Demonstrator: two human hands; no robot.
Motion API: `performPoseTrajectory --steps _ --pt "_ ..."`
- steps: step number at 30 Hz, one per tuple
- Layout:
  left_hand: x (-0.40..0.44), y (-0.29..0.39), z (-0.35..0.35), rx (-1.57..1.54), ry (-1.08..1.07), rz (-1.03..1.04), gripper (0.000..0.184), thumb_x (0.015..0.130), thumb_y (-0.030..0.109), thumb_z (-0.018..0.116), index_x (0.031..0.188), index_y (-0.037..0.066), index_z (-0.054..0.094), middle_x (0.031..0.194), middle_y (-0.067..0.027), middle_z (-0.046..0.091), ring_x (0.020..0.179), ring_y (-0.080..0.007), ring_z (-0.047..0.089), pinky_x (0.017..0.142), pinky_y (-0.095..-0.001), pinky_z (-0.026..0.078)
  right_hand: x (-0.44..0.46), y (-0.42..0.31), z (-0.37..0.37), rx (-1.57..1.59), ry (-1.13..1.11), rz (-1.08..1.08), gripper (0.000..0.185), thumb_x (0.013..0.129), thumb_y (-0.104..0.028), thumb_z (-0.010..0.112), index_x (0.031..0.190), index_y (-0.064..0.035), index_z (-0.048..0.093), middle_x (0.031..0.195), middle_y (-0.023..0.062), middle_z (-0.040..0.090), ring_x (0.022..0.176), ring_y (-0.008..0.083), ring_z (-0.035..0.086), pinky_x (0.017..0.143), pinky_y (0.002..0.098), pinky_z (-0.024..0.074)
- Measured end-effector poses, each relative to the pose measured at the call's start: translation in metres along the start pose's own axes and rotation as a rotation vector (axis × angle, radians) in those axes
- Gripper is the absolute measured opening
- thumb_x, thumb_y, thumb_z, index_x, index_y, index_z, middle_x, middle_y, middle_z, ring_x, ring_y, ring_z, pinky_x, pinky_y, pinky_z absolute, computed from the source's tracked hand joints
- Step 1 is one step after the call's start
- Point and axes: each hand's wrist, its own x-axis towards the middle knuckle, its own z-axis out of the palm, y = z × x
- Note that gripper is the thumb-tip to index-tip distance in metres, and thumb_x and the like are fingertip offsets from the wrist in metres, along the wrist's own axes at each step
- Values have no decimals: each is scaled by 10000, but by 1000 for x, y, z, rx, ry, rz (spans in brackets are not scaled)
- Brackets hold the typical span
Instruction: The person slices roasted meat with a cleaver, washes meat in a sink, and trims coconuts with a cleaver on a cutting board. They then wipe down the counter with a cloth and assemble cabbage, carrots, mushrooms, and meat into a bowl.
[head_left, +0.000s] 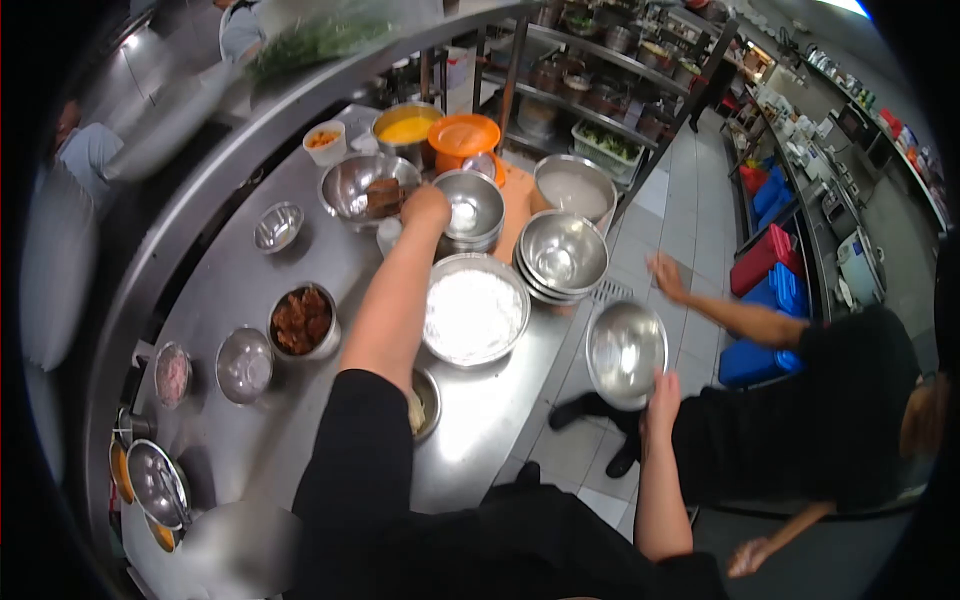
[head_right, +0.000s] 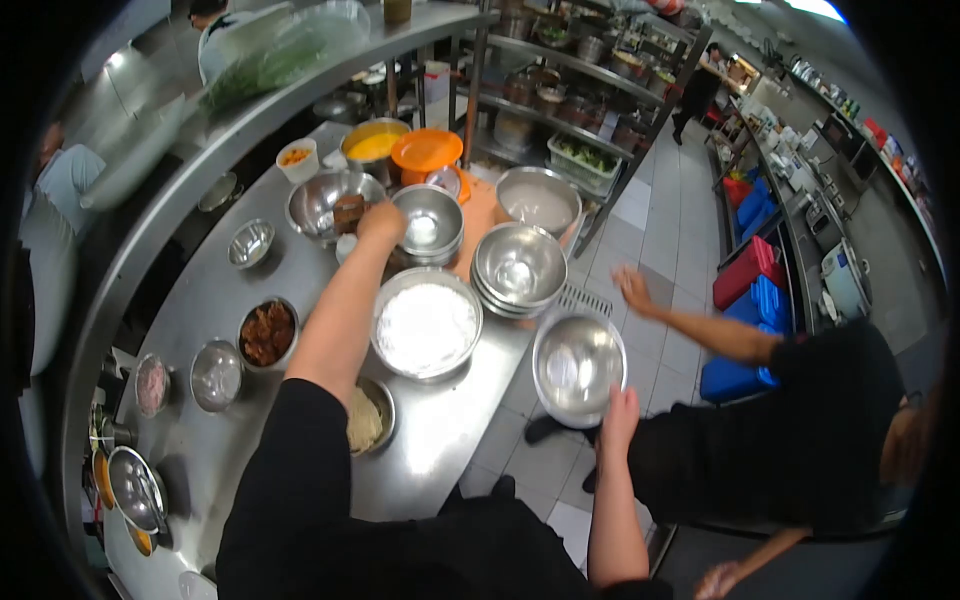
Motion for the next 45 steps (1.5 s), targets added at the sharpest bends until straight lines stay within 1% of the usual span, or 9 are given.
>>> performPoseTrajectory --steps 4,13,18,26,28,35,39,43,45 --pt "33 -6 9 -49 -12 -76 335 970 143 456 1188 25 682 1268 -204 653 1157 -371 644 952 -464 524 -60 28 -51 -129 34 166 233 947 -170 583 766 -99 455 736 -26 423 708 84 401 632 290 376" --pt "-13 19 -65 120 461 593 149 831 153 670 945 70 619 1011 -156 594 903 -367 664 799 -523 530 -70 97 -91 -299 129 208 322 932 -219 622 731 -85 408 687 -5 410 627 101 386 539 304 369" --pt "-65 47 -84 -369 570 584 142 803 137 674 826 32 581 931 -175 605 791 -384 644 686 -473 509 -10 135 -91 -145 250 139 345 956 -247 601 729 -57 423 700 17 453 635 122 382 547 332 373" --pt "-205 117 -26 -807 -65 416 323 874 225 701 724 49 475 637 -38 499 567 -117 472 520 -350 411 86 -22 -22 -111 -61 -359 304 980 -195 588 755 -38 456 708 -7 462 677 96 387 601 269 358" --pt "-228 143 -8 -795 -136 375 275 840 189 681 735 20 491 714 -144 565 642 -255 559 605 -411 441 105 -44 -16 -160 -191 -361 287 979 -183 588 762 -40 467 714 -12 471 679 89 396 605 263 365" --pt "-258 200 58 -650 225 363 258 869 189 676 799 26 488 760 -113 525 668 -256 529 655 -364 455 173 -61 -6 -67 -702 -234 235 982 -179 578 788 -72 501 707 -48 485 665 48 425 587 221 366" --pt "-264 219 69 -642 -131 115 398 951 274 558 1250 16 609 1138 -264 671 1048 -406 655 880 -455 504 198 -77 -10 -13 -802 -198 240 1037 -166 511 820 -63 519 722 -26 524 646 43 455 555 219 376" --pt "-256 240 75 -584 -87 84 382 956 262 546 1236 8 607 1105 -270 670 1015 -421 653 870 -461 506 233 -71 -18 253 -817 142 193 1031 -207 531 910 -57 518 817 12 514 741 71 479 614 241 404" --pt "-244 254 78 -572 -44 134 368 959 265 539 1202 0 615 1081 -270 671 1002 -431 649 865 -469 504 249 -76 -23 59 -848 -19 181 1005 -204 560 926 -48 513 812 9 505 738 81 470 625 253 408"
